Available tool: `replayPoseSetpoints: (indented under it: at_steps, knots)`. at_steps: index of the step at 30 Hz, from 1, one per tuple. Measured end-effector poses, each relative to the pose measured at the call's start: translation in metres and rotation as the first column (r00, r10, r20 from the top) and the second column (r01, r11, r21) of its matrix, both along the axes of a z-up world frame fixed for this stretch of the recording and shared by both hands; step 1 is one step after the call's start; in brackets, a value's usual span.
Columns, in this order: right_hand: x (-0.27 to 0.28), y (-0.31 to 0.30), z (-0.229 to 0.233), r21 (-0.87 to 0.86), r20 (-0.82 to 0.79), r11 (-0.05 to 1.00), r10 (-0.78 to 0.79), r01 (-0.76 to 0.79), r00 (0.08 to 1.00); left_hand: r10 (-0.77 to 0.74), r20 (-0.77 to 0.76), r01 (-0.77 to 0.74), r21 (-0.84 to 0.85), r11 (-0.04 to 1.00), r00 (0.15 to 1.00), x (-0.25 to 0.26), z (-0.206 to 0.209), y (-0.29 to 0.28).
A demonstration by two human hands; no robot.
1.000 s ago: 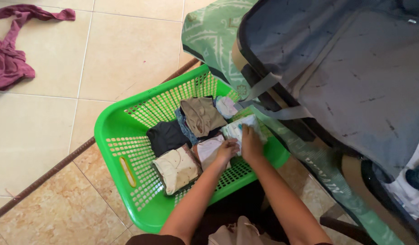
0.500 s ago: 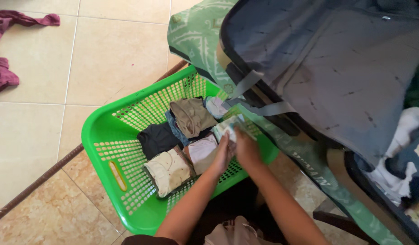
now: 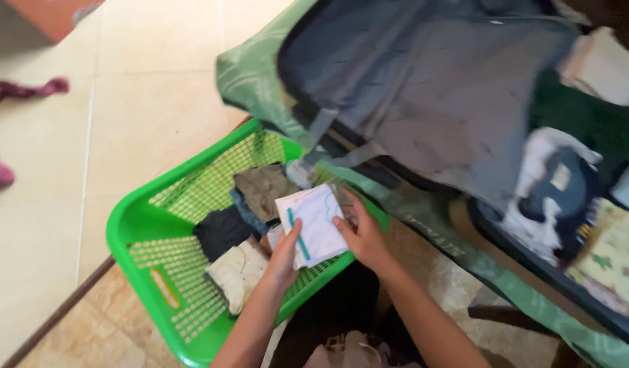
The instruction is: The person packs folded clothes into a suitcase. They take folded garments from a green laundry basket and place them into one compartment of the open suitcase, then close and zip the compartment. The person repeats this process, taking more clothes from the basket and placing them into the other compartment of the suitcase.
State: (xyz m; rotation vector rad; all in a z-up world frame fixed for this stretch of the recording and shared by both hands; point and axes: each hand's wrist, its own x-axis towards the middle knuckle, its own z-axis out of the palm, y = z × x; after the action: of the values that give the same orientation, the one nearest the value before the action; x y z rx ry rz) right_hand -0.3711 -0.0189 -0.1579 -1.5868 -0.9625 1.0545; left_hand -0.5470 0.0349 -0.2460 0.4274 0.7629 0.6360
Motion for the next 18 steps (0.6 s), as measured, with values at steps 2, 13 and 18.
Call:
replayPoseSetpoints:
  at_steps: [2,13,18]
  knots:
    - [0.007,-0.016,0.02,0.06,-0.113,0.998,-0.011,0.018,0.993,-0.065,-0.023,0.066,0.069,0.995,0.998,-0.001,0.025,-0.006]
    - [0.106,-0.167,0.118,0.201,-0.226,0.939,-0.232,0.279,0.946,-0.427,-0.084,0.394,0.576,0.716,0.9,0.112,0.141,-0.068]
    - [0.145,-0.23,0.153,0.25,-0.291,0.845,-0.4,0.473,0.869,-0.596,-0.003,0.454,0.65,0.609,0.803,0.19,0.188,-0.106]
